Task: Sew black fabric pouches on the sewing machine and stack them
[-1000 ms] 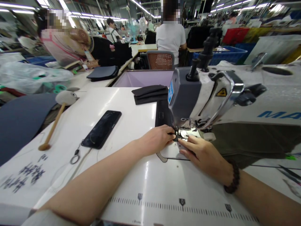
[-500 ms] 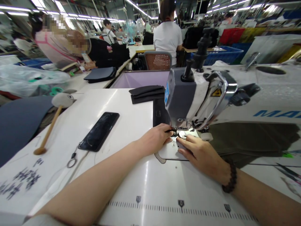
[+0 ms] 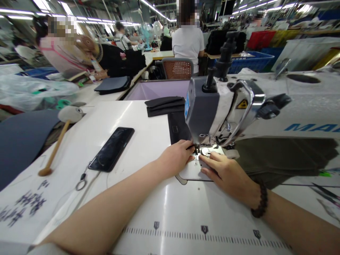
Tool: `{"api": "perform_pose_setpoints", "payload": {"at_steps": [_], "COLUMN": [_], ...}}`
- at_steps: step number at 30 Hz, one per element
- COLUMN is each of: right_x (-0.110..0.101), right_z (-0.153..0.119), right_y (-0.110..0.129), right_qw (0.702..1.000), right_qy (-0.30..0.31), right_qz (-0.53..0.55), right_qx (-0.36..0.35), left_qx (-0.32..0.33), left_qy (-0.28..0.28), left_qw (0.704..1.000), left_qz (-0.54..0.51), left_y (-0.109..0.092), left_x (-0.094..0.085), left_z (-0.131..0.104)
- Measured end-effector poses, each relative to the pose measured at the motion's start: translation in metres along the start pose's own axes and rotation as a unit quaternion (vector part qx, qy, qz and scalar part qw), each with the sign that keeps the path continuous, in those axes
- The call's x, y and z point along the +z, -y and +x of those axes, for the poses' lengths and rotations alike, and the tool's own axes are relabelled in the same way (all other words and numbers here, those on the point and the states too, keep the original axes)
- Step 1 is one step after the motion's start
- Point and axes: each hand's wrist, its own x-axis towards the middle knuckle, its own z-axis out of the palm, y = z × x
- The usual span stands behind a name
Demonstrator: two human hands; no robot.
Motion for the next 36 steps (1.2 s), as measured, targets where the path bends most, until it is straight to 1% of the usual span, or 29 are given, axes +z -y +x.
{"api": "perform_pose_setpoints", "payload": {"at_steps": [2,4,5,7,10,15,19,24,31,36], "right_x": [0.0,0.0,-0.001,-0.002,-0.005,-0.01,-0.012,-0.013,-0.012,-0.011], "right_z": [-0.001,-0.003,-0.004,-0.006,-0.01,-0.017,-0.019,-0.018,-0.017,-0.017], "right_y": [-0.001,-0.003,-0.004,-0.004,-0.002,0.007,0.012,0.012,0.01,0.008], "right_qw": [1.0,0.999,0.999,0.997,0.994,0.983,0.976,0.976,0.98,0.983], "right_qy": [-0.001,-0.005,-0.007,-0.011,-0.013,-0.013,-0.013,-0.021,-0.016,-0.007], "right_qz": [0.003,0.005,0.006,0.007,0.0,-0.025,-0.032,-0.026,-0.027,-0.034], "right_qx": [-0.013,-0.038,-0.051,-0.076,-0.11,-0.18,-0.214,-0.216,-0.198,-0.18], "left_qx": [-0.02,-0.022,-0.014,0.03,0.087,0.139,0.126,0.122,0.145,0.142], "left_qy": [0.035,0.077,0.098,0.132,0.145,0.165,0.167,0.178,0.141,0.146], "left_qw": [0.999,0.995,0.993,0.988,0.982,0.974,0.976,0.975,0.977,0.976], "left_qz": [0.035,0.062,0.069,0.076,0.082,0.072,0.058,0.053,0.074,0.083], "left_y": [-0.011,-0.026,-0.033,-0.045,-0.053,-0.053,-0.054,-0.057,-0.052,-0.048], "left_x": [-0.008,-0.017,-0.02,-0.025,-0.028,-0.032,-0.032,-0.027,-0.022,-0.021], "left_z": [-0.005,-0.012,-0.016,-0.022,-0.026,-0.027,-0.027,-0.026,-0.023,-0.022]}}
